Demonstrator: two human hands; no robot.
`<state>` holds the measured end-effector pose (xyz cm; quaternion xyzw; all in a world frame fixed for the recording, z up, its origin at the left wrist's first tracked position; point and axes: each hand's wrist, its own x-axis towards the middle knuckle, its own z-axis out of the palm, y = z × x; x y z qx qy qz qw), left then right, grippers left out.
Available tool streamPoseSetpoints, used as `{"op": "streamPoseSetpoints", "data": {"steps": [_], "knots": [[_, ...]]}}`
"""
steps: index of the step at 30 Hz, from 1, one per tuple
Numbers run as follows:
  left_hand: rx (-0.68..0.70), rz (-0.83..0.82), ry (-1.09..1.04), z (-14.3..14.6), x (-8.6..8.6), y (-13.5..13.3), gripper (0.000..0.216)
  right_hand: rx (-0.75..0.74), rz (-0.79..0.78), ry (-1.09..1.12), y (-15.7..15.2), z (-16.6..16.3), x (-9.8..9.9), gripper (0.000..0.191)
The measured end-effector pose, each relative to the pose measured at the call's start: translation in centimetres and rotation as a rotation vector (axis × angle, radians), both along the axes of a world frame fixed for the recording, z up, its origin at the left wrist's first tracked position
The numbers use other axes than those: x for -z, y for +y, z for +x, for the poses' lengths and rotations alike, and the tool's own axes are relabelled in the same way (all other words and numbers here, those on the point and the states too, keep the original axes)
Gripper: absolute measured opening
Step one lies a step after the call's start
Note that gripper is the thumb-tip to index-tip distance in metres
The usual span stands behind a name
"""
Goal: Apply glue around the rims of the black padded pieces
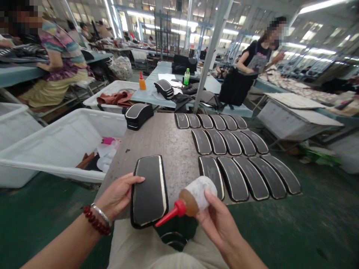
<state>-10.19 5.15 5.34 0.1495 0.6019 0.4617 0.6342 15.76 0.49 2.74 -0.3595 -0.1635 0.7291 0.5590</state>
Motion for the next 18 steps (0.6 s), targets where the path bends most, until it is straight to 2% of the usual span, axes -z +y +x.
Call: {"op": "streamPoseSetpoints", "data": {"steps": [2,3,7,12,15,18], "knots": [[0.033,0.013,-0.011,0.8,-0.1,-0.8,0.020,0.027,-0.073,0.099,1.2,-0.5,0.0,0.035],[0.058,0.016,-0.023,1.3,-0.2,-1.2,0.020,0.069,-0.054,0.097,1.9,-0.6,-0.1,0.035],[0.154,0.012,-0.098,3.2,-0.4,-2.8,0.018,0.209,0.151,-0.150,4.6,-0.6,-0.4,0.042],[0.208,0.025,-0.162,4.4,-0.5,-3.2,0.023,0.280,0.341,-0.450,6.1,-0.6,-0.1,0.053],[0.202,0.028,-0.139,4.4,-0.5,-2.9,0.021,0.223,0.428,-0.589,5.7,-0.4,0.6,0.052],[0.174,0.021,-0.107,4.2,-0.4,-2.5,0.020,0.078,0.475,-0.630,4.6,0.3,1.4,0.053]]}}
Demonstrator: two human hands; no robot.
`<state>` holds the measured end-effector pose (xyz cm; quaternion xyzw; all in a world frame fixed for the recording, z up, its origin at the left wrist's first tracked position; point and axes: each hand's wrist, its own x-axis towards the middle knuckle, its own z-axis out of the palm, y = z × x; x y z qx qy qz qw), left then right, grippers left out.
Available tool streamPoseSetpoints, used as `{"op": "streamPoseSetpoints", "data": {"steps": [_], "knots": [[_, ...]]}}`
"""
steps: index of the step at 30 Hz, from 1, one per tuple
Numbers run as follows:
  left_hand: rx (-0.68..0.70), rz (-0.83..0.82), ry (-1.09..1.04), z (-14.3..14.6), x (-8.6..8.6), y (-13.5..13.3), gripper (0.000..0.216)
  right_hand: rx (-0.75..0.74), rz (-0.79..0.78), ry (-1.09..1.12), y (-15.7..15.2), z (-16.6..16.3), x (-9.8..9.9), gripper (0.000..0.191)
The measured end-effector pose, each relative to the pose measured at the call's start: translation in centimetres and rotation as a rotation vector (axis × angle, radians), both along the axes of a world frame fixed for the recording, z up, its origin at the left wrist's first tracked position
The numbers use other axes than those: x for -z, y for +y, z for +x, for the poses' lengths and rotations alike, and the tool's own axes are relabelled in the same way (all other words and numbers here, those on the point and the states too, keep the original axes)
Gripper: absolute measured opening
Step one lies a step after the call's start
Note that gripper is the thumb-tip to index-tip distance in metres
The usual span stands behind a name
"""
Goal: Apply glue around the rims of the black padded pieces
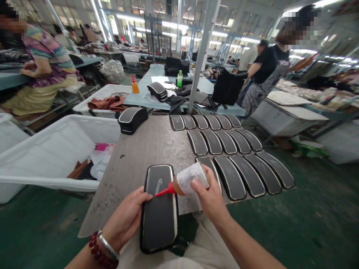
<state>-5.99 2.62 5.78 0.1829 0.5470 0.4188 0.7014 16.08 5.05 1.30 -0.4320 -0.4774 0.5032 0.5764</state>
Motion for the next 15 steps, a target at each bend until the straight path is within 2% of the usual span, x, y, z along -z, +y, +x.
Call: {"op": "streamPoseSetpoints", "data": {"steps": [2,4,8,10,13,15], "knots": [[-0.012,0.000,0.007,-0.2,-0.1,0.2,0.020,-0.093,-0.013,0.007,-0.6,0.7,0.3,0.055],[-0.016,0.004,0.004,-0.3,-0.2,0.3,0.019,-0.116,-0.004,0.016,-0.8,1.3,0.2,0.057],[-0.023,0.009,-0.007,-0.5,-0.5,0.5,0.018,0.026,0.068,-0.024,-0.5,1.8,-1.0,0.063],[-0.026,-0.002,-0.023,-0.5,-0.4,0.6,0.017,0.038,0.078,0.000,-0.5,1.5,-1.8,0.065],[-0.027,-0.016,-0.049,-0.4,0.0,0.8,0.020,-0.029,0.017,0.111,-0.8,0.7,-2.3,0.067],[-0.037,-0.016,-0.047,-0.4,0.4,1.1,0.021,-0.061,-0.091,0.206,-1.0,0.3,-2.0,0.063]]}}
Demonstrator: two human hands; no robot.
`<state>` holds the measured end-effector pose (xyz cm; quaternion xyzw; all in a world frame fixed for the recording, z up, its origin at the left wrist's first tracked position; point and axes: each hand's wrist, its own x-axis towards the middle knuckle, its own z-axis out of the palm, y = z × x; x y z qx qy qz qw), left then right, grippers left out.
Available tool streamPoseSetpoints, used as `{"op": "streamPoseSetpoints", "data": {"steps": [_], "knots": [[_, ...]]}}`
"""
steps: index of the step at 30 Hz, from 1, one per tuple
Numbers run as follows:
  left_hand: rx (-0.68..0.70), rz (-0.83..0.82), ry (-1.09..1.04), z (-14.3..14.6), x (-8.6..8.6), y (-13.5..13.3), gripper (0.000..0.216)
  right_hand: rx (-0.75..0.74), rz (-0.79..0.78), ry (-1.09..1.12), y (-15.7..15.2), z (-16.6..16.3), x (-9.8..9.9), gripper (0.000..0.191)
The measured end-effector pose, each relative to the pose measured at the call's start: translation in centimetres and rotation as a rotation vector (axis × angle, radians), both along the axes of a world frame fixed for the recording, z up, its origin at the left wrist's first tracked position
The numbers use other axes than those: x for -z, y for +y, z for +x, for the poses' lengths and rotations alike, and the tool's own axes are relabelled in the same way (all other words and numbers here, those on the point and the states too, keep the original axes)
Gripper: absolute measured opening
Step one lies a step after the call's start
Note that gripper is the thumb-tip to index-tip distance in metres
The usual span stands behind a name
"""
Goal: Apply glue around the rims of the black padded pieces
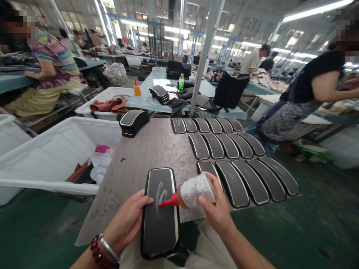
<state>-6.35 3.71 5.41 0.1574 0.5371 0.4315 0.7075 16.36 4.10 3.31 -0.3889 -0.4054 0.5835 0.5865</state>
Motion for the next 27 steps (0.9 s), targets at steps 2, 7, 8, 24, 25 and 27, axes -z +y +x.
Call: {"op": "streamPoseSetpoints", "data": {"steps": [2,7,8,24,25,27], "knots": [[-0.007,0.006,0.007,-0.1,0.5,0.5,0.020,-0.045,-0.193,0.154,0.2,-0.2,0.5,0.050],[-0.100,0.041,0.091,-0.5,2.3,4.1,0.021,0.083,-0.570,0.762,2.4,1.5,1.2,0.025],[-0.099,0.051,0.104,-0.4,2.9,5.4,0.022,0.127,-0.559,0.833,2.8,2.2,1.2,0.024],[-0.004,0.032,0.147,8.7,9.4,29.9,0.026,0.281,-0.570,0.804,4.1,13.8,6.9,0.030],[0.009,0.031,0.154,8.9,9.7,30.5,0.027,0.268,-0.584,0.822,4.2,14.1,7.3,0.031],[0.040,0.034,0.169,9.4,10.2,31.1,0.026,0.247,-0.611,0.864,4.5,14.3,7.9,0.033]]}}
